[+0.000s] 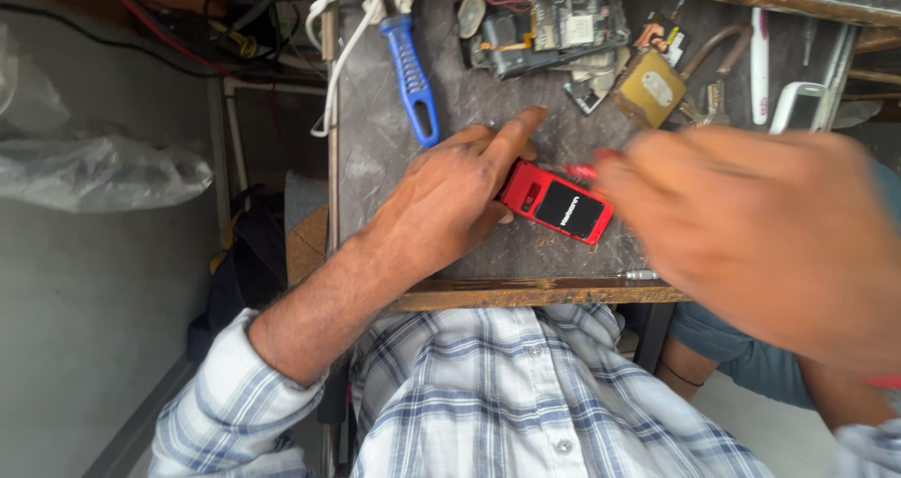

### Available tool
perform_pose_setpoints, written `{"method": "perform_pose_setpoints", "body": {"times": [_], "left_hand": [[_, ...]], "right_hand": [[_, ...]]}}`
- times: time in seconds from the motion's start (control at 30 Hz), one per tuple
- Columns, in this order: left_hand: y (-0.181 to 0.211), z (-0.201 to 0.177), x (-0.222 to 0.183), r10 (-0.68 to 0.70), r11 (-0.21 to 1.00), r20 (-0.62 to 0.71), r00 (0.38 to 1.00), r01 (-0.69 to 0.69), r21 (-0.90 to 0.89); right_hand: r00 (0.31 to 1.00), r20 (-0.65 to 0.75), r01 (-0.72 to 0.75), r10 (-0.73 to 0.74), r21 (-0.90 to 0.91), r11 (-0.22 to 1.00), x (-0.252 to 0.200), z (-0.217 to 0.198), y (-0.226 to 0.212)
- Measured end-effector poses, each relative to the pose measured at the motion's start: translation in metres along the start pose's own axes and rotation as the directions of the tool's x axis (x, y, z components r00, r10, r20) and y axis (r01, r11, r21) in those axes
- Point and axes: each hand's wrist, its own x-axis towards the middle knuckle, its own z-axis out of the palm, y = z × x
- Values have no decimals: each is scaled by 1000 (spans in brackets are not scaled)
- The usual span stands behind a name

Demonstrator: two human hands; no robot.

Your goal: The person repairs a mobile phone by checking the display and keypad, removing the back cover and battery, and using a screwdriver to remove internal screws on a workbench.

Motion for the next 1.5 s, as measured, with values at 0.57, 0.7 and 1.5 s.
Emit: {"method": "perform_pose_setpoints", "body": {"times": [0.57, 0.7, 1.5], "left_hand": [[16, -7, 20, -140, 989, 144, 980, 131, 71], [16, -6, 21, -134, 987, 139, 981, 120, 105], [16, -8, 18, -96, 995, 125, 988, 92, 35]], "right_hand": [[377, -175, -457, 909, 819, 347, -163, 171, -66], [411, -221, -469, 885, 781, 413, -153, 167, -62], [392, -183, -480, 902, 796, 370, -154, 166, -66]]}}
